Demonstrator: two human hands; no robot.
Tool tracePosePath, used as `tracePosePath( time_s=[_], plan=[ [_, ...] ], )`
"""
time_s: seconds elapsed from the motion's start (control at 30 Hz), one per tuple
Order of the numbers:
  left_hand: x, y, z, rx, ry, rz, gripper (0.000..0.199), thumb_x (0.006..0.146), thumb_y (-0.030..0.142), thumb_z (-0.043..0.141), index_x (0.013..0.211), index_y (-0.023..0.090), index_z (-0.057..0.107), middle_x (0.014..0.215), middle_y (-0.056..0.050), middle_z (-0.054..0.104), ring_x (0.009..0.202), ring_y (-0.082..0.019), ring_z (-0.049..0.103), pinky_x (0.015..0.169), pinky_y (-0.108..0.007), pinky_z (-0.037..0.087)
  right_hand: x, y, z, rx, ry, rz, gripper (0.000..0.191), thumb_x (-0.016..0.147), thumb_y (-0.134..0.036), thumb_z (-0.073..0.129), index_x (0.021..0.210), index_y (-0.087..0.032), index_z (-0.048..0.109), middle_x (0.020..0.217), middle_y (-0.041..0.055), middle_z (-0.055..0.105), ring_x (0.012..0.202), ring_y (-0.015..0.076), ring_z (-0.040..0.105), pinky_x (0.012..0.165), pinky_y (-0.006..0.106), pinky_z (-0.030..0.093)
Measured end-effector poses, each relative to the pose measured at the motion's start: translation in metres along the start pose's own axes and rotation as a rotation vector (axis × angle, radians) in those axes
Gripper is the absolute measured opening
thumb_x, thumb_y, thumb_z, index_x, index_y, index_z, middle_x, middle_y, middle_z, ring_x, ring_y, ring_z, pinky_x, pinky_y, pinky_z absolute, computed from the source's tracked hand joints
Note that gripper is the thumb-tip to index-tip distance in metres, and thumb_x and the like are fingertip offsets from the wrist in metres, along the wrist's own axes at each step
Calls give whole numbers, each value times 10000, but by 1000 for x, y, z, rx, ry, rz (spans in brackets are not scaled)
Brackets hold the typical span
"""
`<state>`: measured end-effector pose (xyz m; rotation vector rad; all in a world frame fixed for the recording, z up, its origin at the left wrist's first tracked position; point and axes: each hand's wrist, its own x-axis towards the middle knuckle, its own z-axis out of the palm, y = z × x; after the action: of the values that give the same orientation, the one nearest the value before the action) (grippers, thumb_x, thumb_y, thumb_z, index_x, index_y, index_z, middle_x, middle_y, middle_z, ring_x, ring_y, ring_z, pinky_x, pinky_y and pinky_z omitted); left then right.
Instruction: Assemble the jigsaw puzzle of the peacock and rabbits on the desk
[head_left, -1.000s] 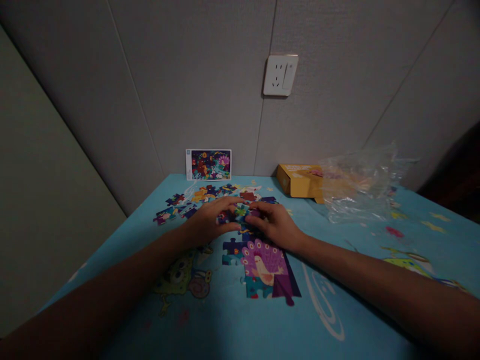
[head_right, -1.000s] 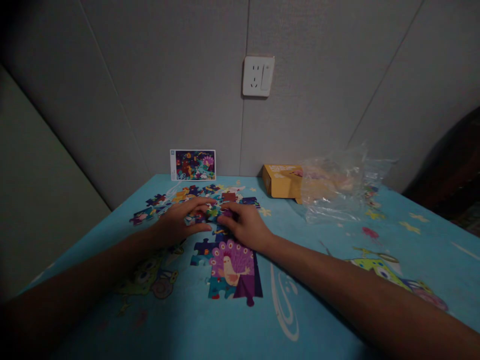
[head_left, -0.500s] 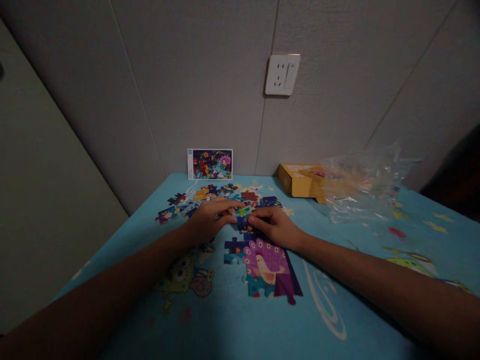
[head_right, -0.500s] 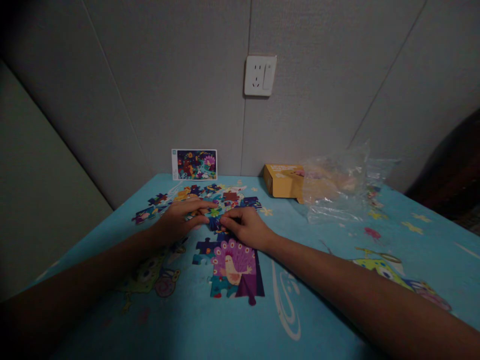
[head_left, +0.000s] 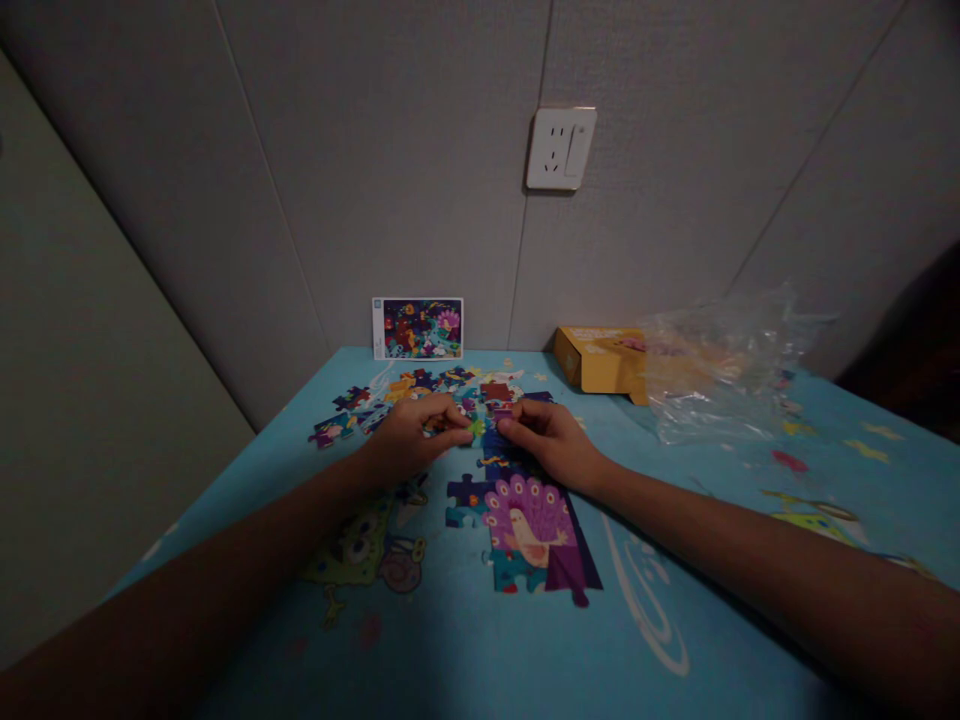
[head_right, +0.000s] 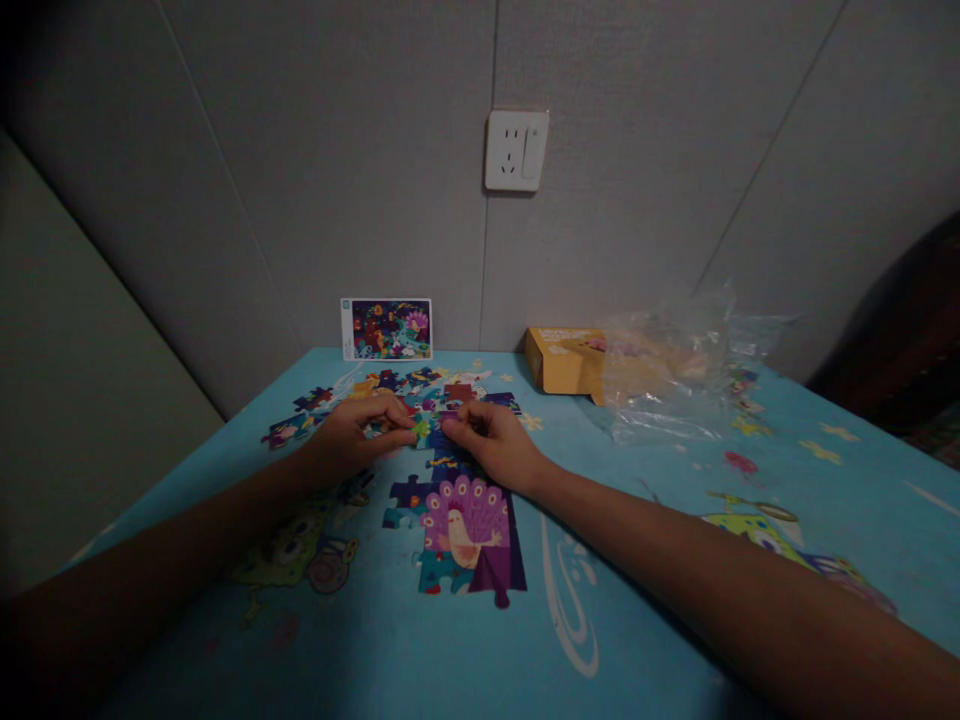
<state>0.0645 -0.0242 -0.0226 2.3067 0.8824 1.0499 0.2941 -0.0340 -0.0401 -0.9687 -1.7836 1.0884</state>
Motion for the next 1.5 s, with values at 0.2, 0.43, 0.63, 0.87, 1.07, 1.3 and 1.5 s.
tracePosePath(
  time_s=[0.2, 0.43, 0.63, 0.87, 1.07, 1.3, 1.5],
  plan=[
    [0, 3, 0, -18, -17, 59, 124, 819, 263, 678, 740, 169, 663, 767, -42, 708, 756, -164, 661, 720, -300, 526, -1, -6, 1, 24, 8, 15, 473, 776, -637, 657, 711, -186, 530, 593, -53, 479, 536, 90, 381, 503, 238, 287],
    [-3, 8, -1, 32, -109, 92, 121, 866, 255, 641, 938, 161, 619, 882, -46, 703, 818, -164, 658, 779, -307, 506, 2, 2, -3, 45, 265, -49, 430, 778, -603, 653, 732, -184, 572, 614, -30, 529, 562, 115, 471, 526, 245, 374],
    [-8, 19, -2, 185, -435, 300, 460, 706, 455, 830, 1016, 177, 635, 997, -70, 658, 962, -242, 574, 876, -379, 447, 8, 9, -17, -15, 539, -70, 388, 786, -552, 621, 692, -178, 579, 615, -11, 542, 589, 132, 489, 542, 251, 390],
    [-10, 25, 3, 181, -521, 256, 312, 754, 310, 797, 998, 180, 653, 981, -50, 632, 938, -213, 581, 904, -361, 426, 8, 10, -16, -31, 488, -77, 382, 793, -545, 625, 709, -174, 596, 632, -11, 554, 604, 134, 500, 552, 247, 407],
    [-9, 18, -2, 198, -507, 212, 323, 715, 260, 787, 1004, 194, 660, 959, -39, 620, 927, -208, 570, 847, -328, 438, 6, 10, -15, -19, 369, -88, 390, 804, -543, 633, 764, -155, 649, 657, -1, 595, 600, 132, 512, 558, 251, 404],
    [-6, 9, -19, 195, -525, 230, 286, 766, 290, 736, 1024, 197, 655, 966, -43, 614, 916, -199, 568, 855, -341, 425, -1, 2, -15, -177, 137, -203, 386, 868, -498, 598, 825, -140, 737, 733, 48, 699, 667, 168, 591, 626, 277, 435],
    [-5, 2, -27, 276, -533, 196, 268, 768, 317, 732, 1003, 218, 647, 966, -39, 617, 910, -208, 548, 828, -346, 421, -5, -1, -17, -313, -141, -311, 348, 923, -423, 575, 894, -133, 765, 753, 64, 729, 633, 143, 594, 592, 250, 421]
  ],
)
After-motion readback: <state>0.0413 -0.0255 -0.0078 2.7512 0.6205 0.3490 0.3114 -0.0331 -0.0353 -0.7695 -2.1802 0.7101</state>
